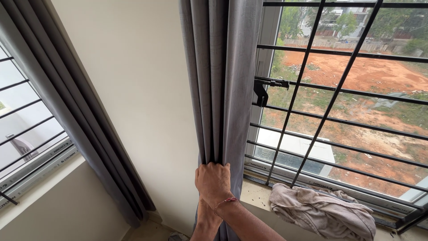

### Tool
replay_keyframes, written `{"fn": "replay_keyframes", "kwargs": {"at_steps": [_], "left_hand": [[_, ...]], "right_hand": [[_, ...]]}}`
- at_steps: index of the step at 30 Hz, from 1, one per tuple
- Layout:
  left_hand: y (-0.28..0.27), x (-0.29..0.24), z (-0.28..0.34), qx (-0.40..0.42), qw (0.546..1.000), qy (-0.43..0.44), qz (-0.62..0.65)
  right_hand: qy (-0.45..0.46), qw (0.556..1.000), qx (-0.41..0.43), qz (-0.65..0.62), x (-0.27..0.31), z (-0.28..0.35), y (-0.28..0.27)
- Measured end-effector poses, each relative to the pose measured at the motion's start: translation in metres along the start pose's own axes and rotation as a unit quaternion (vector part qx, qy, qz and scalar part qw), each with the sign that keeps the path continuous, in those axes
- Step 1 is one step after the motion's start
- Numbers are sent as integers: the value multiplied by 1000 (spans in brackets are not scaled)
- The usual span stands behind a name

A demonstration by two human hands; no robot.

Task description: The person gathers and folds a gray curtain panel along its length using both hands. They repeatedly smooth the fabric from top to bottom, aligning the folds neatly against the curtain rod and window frame.

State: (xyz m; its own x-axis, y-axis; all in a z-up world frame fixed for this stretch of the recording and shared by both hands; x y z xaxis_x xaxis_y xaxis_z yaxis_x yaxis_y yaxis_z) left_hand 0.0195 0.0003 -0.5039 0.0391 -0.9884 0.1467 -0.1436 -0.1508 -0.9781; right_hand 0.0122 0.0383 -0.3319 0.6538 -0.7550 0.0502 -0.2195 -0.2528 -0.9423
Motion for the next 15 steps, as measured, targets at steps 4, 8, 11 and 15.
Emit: {"fn": "replay_keyframes", "kwargs": {"at_steps": [4, 8, 11, 15], "left_hand": [[7, -4, 21, 96, 988, -15, 120], [-1, 4, 50, -11, 983, 9, 183], [-4, 29, 71, -42, 979, 64, 191], [-41, 80, 67, -109, 975, -3, 195]], "right_hand": [[-8, 1000, 25, -7, 0, 7, -6], [-4, 999, 43, -16, -2, 8, -10], [3, 998, 54, -24, -7, 10, 9], [4, 996, 87, -30, -14, 7, 29]]}}
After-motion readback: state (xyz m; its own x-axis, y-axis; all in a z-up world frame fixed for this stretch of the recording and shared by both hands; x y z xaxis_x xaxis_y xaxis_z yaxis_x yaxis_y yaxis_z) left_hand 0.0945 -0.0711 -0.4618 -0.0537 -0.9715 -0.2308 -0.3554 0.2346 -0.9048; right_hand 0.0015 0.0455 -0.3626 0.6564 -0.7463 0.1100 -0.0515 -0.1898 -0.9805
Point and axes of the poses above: each hand's wrist, its own z-axis away from the middle knuckle, its own y-axis out of the palm, x = y × z, the point moved 1 cm from there along -z, towards the middle knuckle, and after that the axes turned 5 degrees about x, right-handed, at the moved point
